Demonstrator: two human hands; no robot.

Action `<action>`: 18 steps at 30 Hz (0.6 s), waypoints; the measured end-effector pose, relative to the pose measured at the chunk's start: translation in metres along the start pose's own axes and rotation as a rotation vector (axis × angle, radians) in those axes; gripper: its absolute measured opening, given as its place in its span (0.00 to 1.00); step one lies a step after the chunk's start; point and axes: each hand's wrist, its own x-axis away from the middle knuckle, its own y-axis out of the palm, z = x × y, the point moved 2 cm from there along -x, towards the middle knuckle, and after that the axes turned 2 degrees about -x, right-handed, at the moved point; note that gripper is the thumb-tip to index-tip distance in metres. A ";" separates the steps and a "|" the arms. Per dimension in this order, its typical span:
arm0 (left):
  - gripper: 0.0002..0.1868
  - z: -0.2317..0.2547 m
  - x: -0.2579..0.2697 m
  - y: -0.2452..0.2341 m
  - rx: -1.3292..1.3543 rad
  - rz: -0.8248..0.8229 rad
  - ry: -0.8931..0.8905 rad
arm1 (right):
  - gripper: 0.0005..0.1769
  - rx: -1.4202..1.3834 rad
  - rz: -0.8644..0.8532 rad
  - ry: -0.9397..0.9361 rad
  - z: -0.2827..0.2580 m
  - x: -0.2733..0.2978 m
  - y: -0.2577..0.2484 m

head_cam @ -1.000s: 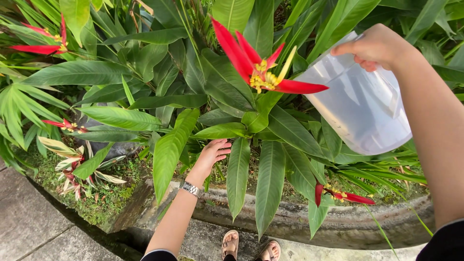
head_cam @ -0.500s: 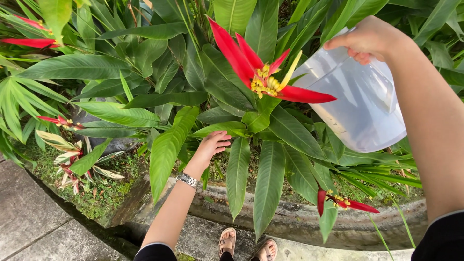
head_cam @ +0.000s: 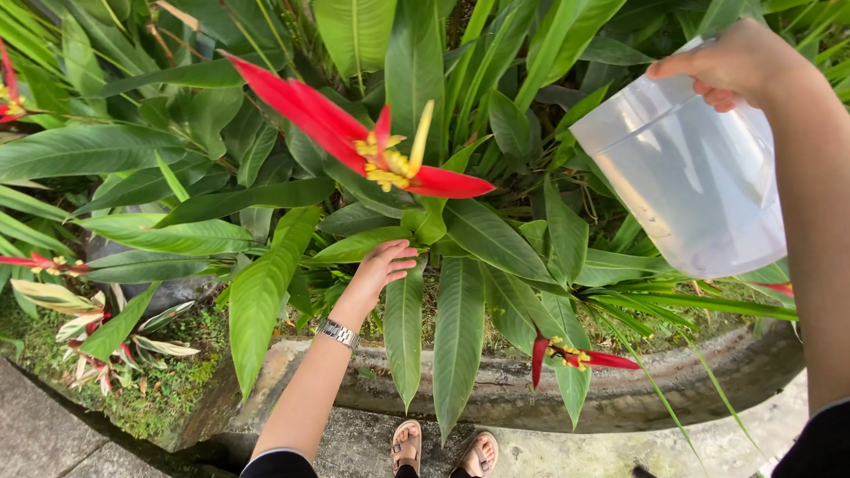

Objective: Watering garden plants with a plastic pitcher and refilling it at an outdoor faucet.

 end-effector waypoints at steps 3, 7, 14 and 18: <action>0.27 0.003 -0.001 0.017 0.002 -0.037 -0.008 | 0.36 -0.050 0.006 0.029 0.046 -0.005 -0.016; 0.27 0.003 -0.004 0.039 -0.003 -0.088 -0.009 | 0.37 0.024 0.070 0.090 0.083 0.013 -0.040; 0.26 -0.005 0.006 0.077 -0.091 -0.186 -0.023 | 0.30 -0.151 0.234 0.200 0.150 0.075 -0.075; 0.26 -0.019 0.021 0.097 -0.200 -0.258 -0.068 | 0.27 -0.505 0.268 0.225 0.180 0.141 -0.092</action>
